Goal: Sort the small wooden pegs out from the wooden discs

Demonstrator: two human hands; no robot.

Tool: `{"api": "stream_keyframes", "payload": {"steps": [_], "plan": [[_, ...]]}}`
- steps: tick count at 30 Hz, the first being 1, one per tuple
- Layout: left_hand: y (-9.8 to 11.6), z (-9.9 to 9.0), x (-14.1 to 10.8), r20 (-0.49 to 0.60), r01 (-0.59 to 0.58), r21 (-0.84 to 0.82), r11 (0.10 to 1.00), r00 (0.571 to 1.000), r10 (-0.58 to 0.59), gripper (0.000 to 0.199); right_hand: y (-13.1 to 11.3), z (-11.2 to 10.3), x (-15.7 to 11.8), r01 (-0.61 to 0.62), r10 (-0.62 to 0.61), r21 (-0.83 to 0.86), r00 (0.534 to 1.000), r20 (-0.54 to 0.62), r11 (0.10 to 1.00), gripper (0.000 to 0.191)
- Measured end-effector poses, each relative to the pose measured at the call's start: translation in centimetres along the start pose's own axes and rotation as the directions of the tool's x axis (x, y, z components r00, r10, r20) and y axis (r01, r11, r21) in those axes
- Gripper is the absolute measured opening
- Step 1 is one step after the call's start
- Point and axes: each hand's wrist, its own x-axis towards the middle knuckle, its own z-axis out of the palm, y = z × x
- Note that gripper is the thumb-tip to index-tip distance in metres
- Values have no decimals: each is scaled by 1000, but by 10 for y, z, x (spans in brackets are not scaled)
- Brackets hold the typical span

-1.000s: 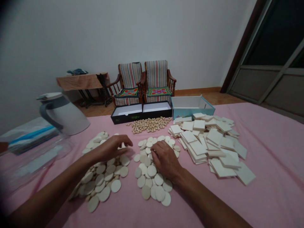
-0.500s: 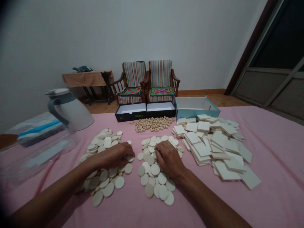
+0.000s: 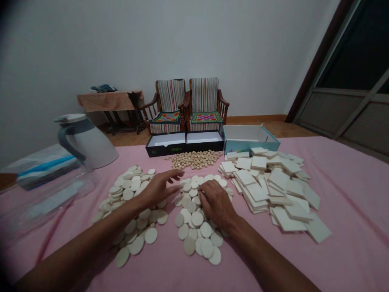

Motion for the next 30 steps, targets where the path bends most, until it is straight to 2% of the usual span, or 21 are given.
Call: {"api": "stream_keyframes", "payload": {"steps": [2,4,8,11,15,19,22,25,27,28,30], "plan": [[-3,-7,-2,-8,-13,19,1000,1000,13,33,0,-1,0,-6,6,-2,1000,4,1000,11],[-6,-19,-7,109,-3,118,993,994,-10,24,0,-1,0,-5,5,-6,1000,10,1000,11],[-10,-40,-19,418,-100,243,965,908,-11,23,1,1,0,11,-11,-5,1000,12,1000,12],[-10,-41,-26,494,-155,296,942,870,-12,28,1,2,-1,10,-10,-5,1000,11,1000,11],[-11,-36,-31,473,-141,351,926,880,-45,20,1,2,-1,8,-8,-12,1000,5,1000,11],[-12,-36,-27,447,-103,345,933,892,-66,22,2,2,-1,8,-8,-1,1000,2,1000,11],[-8,-33,-18,380,-61,319,946,922,-69,22,2,2,-1,7,-7,0,1000,1,1000,10],[-1,-22,-8,238,-43,197,979,971,-5,27,2,1,-1,1,-1,-10,1000,1,1000,11],[3,-17,-4,146,-53,73,996,988,42,34,3,1,-1,6,-6,-14,1000,-2,1000,11],[5,-16,-4,121,-59,34,998,991,55,34,3,1,-1,10,-10,-15,1000,-4,1000,11],[8,-19,-7,152,-66,35,997,987,60,27,3,1,-1,17,-17,-17,1000,-5,1000,11]]}}
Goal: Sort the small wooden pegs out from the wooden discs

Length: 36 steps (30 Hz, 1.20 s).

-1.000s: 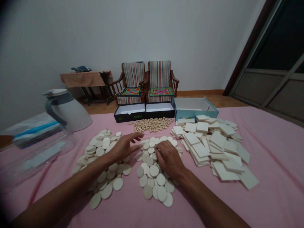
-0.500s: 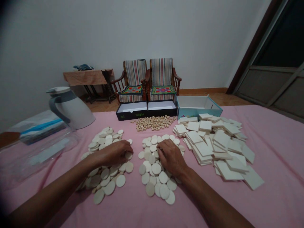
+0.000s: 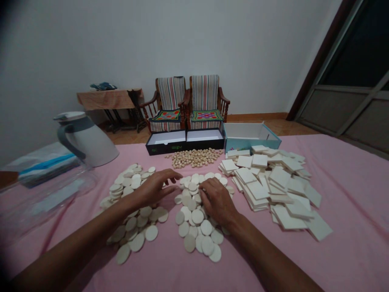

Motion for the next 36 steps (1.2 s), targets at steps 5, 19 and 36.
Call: {"api": "stream_keyframes", "payload": {"steps": [5,19,36], "plan": [[7,-14,-25,312,-9,130,992,950,-32,31,-1,-1,0,-13,13,-14,1000,16,1000,11],[6,-1,-38,274,41,228,973,956,-104,24,-3,-2,0,-10,10,-3,1000,-2,1000,11],[-45,1,-2,46,200,521,830,964,-262,8,-2,-1,0,-5,5,1,1000,-1,1000,11]]}}
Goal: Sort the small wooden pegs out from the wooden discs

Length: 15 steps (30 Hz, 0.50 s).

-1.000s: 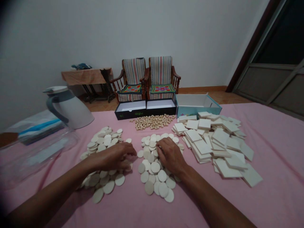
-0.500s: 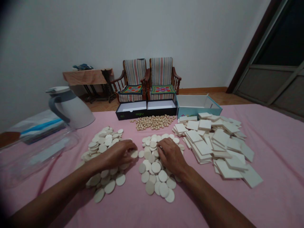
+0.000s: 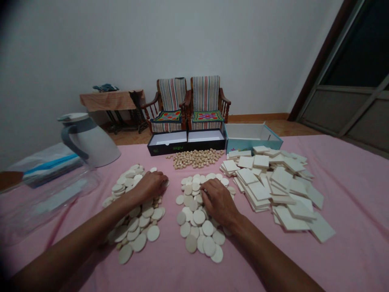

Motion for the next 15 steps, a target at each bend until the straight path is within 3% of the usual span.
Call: {"api": "stream_keyframes", "payload": {"steps": [6,9,11,13,15], "plan": [[13,-7,-4,-66,-32,-102,994,997,26,18,-1,-1,1,0,0,5,1000,-3,1000,11],[18,-15,-7,-194,-166,-332,929,975,105,35,-1,0,0,-6,6,4,1000,-14,1000,11],[14,-20,-7,-293,-225,-431,874,951,100,34,-1,0,0,-13,13,0,1000,-8,1000,11],[3,-24,-6,-282,-174,-385,906,957,63,24,0,0,0,-20,20,1,1000,7,1000,10],[-12,-26,-5,-189,-84,-281,956,982,31,21,0,0,-1,-20,20,8,1000,24,1000,11]]}}
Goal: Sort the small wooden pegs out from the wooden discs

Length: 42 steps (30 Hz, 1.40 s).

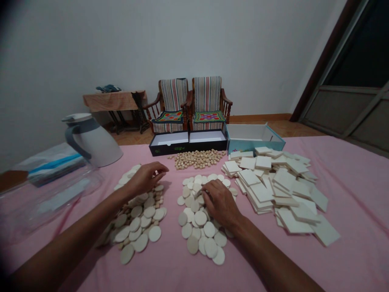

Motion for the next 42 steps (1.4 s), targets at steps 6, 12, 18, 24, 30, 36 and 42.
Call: {"api": "stream_keyframes", "payload": {"steps": [6,12,18,24,30,36,42], "plan": [[-25,-2,-7,230,-3,125,992,973,-26,19,3,3,-1,19,-19,-8,1000,-10,1000,12],[-16,7,-7,307,-66,180,981,952,8,14,4,4,-1,6,-6,3,999,-43,1000,12],[-16,4,-5,251,-37,173,984,968,-7,14,0,-1,0,72,-69,32,994,-82,997,19],[17,1,-3,133,-56,71,996,990,46,20,-8,0,-2,175,-174,14,972,157,985,31],[58,22,6,22,-160,-144,977,986,165,33,2,5,-3,82,-79,-41,995,62,996,23],[49,29,-1,276,2,-10,1000,961,1,56,3,5,-1,30,-29,-70,1000,2,997,16],[54,47,2,357,61,-17,998,933,-51,44,1,4,-1,23,-25,-87,1000,-15,996,14]]}}
